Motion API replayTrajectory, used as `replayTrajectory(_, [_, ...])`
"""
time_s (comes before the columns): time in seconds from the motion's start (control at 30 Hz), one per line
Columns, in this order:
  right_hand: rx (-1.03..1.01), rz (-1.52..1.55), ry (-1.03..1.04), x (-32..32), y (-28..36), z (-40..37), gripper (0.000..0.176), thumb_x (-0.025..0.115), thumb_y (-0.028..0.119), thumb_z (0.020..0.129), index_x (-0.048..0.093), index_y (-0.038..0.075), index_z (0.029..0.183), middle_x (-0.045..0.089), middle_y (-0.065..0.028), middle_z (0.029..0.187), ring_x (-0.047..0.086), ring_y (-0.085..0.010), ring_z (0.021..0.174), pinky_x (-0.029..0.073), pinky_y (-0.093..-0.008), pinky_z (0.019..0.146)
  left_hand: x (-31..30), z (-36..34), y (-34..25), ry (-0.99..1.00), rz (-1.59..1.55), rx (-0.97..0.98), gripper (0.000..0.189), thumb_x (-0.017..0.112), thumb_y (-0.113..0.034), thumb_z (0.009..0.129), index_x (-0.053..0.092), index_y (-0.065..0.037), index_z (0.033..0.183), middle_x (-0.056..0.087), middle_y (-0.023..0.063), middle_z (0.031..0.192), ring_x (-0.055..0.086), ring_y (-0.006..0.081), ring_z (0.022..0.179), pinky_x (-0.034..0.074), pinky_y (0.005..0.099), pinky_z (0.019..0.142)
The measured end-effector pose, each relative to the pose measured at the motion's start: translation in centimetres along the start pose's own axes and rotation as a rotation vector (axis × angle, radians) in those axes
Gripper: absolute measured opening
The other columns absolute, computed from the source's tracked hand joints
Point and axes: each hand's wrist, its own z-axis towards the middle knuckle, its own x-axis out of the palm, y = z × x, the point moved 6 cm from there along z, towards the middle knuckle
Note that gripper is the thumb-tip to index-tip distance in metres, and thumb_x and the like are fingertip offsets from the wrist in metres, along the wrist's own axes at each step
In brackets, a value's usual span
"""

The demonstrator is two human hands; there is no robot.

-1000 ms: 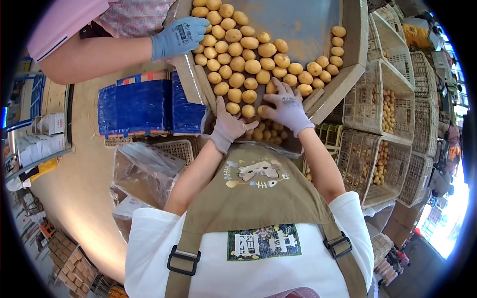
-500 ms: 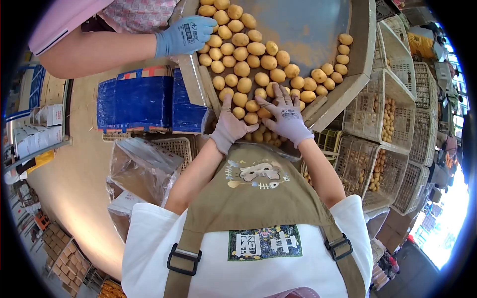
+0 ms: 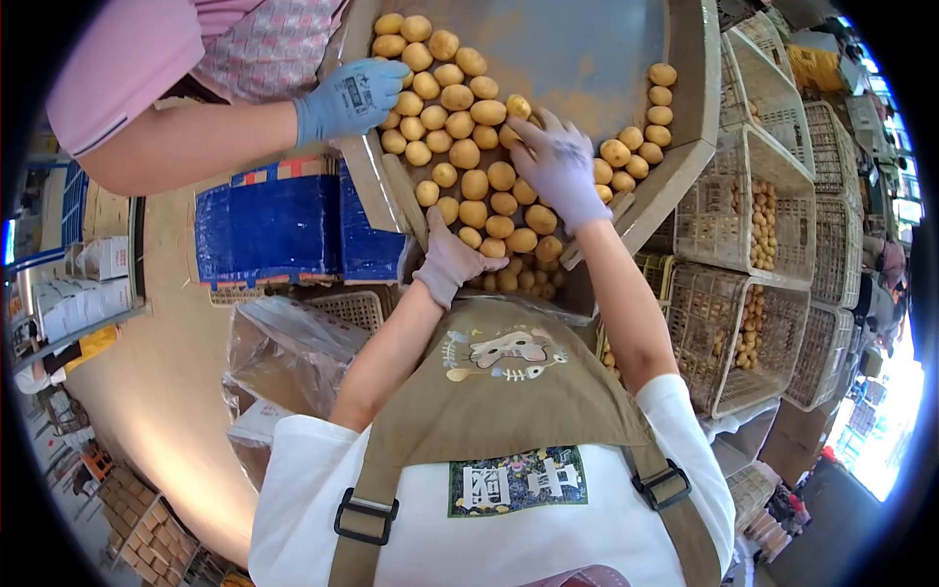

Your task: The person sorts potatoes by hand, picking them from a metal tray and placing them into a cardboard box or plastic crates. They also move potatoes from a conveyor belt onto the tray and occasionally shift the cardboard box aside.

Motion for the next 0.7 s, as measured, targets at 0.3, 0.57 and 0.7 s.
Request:
replayTrajectory(0.3, [0.179,0.19,0.014,6.9,-4.5,2.2,0.052,0.067,0.035,0.083,0.057,0.017,0.131,0.06,-0.0188,0.125,0.052,-0.042,0.121,0.034,-0.0587,0.109,0.8,-0.3,0.5,0.362,-0.441,-0.094,0.087,0.036,-0.072,0.092,0.024,-0.016,0.159,0.026,0.0099,0.164,0.027,0.0424,0.148,0.027,0.0775,0.106])
replayTrajectory(0.57, [0.518,1.799,-0.144,-3.7,-5.6,-4.2,0.065,0.057,-0.004,0.089,0.039,0.012,0.149,0.052,-0.0083,0.13,0.061,-0.0218,0.112,0.051,-0.0368,0.099,1.6,-1.3,0.4,-0.048,-0.423,-0.258,0.088,0.028,-0.077,0.091,0.024,-0.02,0.158,0.024,0.0077,0.164,0.023,0.0455,0.147,0.019,0.0806,0.106])
replayTrajectory(0.7, [0.617,1.933,-0.314,-6.2,-7.0,-8.2,0.045,0.058,-0.002,0.094,0.048,0.013,0.135,0.059,-0.0113,0.118,0.064,-0.0171,0.082,0.056,-0.0315,0.074,1.3,-1.3,0.7,-0.107,-0.453,-0.284,0.086,0.027,-0.077,0.091,0.026,-0.024,0.158,0.022,0.0068,0.165,0.021,0.0455,0.148,0.018,0.0805,0.106])
